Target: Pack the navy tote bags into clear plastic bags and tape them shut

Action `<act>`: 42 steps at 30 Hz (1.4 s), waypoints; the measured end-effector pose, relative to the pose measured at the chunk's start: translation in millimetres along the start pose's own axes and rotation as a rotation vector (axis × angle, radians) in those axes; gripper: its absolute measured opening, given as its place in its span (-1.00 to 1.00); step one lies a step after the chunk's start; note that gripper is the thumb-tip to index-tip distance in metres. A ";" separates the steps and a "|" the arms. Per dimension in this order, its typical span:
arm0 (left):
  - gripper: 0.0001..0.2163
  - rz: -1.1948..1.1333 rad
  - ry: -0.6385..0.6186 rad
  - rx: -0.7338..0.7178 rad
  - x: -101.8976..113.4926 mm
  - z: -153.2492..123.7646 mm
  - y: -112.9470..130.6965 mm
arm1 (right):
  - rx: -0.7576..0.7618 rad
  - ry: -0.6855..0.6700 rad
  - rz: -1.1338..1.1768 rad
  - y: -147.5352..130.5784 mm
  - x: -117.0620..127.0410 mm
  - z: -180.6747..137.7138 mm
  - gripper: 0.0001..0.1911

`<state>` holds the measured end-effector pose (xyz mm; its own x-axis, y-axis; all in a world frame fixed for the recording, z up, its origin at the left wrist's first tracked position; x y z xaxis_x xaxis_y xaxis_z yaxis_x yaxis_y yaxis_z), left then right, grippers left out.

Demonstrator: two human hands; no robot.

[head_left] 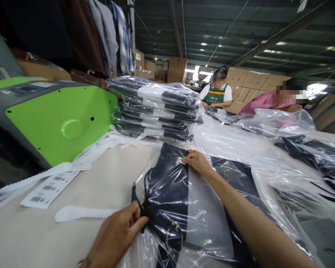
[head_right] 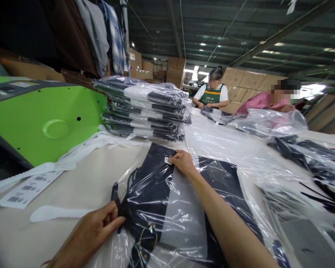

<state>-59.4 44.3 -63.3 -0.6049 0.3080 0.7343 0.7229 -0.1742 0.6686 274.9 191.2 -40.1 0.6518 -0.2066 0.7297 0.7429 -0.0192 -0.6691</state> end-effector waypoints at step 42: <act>-0.78 0.357 0.004 -0.238 1.8 -34.1 27.9 | 0.033 0.000 -0.376 33.0 66.3 -300.1 -0.35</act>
<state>-51.6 8.1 -39.3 -0.3328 0.1859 0.9245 0.7901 -0.4802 0.3809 297.0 -116.8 -56.1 0.3330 -0.1908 0.9234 0.9347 -0.0621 -0.3499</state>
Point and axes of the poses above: each hand's wrist, its own z-axis towards the middle knuckle, its own x-axis out of the back of the hand, y = z × x, the point moved 1 cm from there along z, towards the middle knuckle, and after that the axes turned 5 degrees about -x, right-handed, at the moved point
